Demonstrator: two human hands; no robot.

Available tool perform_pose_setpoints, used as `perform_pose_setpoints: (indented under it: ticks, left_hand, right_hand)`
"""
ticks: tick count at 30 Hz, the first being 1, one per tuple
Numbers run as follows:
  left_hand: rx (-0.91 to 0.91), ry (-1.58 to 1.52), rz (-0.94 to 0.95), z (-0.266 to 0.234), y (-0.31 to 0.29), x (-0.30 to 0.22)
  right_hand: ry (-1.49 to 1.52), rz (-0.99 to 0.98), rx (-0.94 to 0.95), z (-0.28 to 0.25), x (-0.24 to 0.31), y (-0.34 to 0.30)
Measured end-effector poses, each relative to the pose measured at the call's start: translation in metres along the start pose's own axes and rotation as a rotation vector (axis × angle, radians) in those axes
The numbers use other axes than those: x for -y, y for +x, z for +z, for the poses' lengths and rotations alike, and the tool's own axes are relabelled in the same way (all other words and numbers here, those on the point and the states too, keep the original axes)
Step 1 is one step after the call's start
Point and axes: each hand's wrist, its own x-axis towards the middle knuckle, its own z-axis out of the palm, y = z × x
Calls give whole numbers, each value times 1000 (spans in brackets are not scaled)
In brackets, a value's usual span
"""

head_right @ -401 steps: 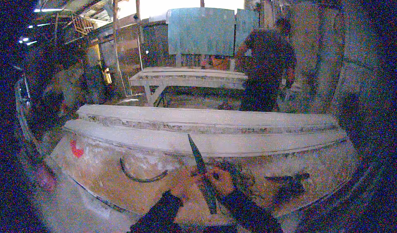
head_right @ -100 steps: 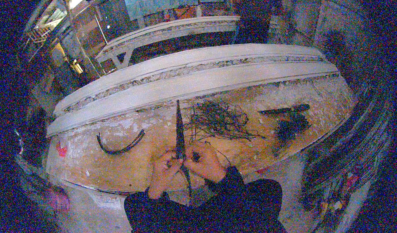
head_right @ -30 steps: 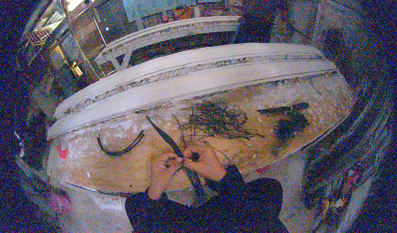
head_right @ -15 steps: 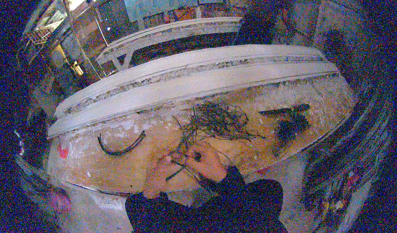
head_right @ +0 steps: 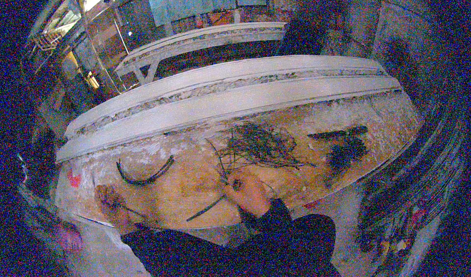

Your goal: The person repeatedly picks up black cable ties from a wooden workbench and ties them into knots by hand. The person handles the ties one at a time, forming loops and tightening them, while a coworker works on a white boat hull in the background.

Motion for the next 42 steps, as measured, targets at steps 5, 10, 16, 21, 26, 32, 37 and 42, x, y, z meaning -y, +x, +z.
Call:
perform_pose_setpoints:
  ticks: [5,10,16,21,26,32,37,42]
  left_hand:
    - [-8,322,68,5,-3,-10]
    - [-273,777,0,27,-17,45]
    - [309,1473,12,40,-33,95]
    - [536,1561,-188,49,-50,114]
    - [576,1565,-113,51,-50,121]
    - [419,1651,2,37,-45,117]
    - [368,1701,116,20,-33,111]
    - [359,1647,287,15,-25,103]
  right_hand:
    - [-35,45,-8,4,-1,0]
    - [-67,-21,-36,6,-7,1]
    - [72,81,-138,12,-12,0]
    - [781,207,-100,5,-3,1]
    - [963,325,30,-4,14,-3]
    - [839,425,439,-23,12,2]
    - [798,392,466,-20,4,1]
    - [620,333,706,-30,2,-4]
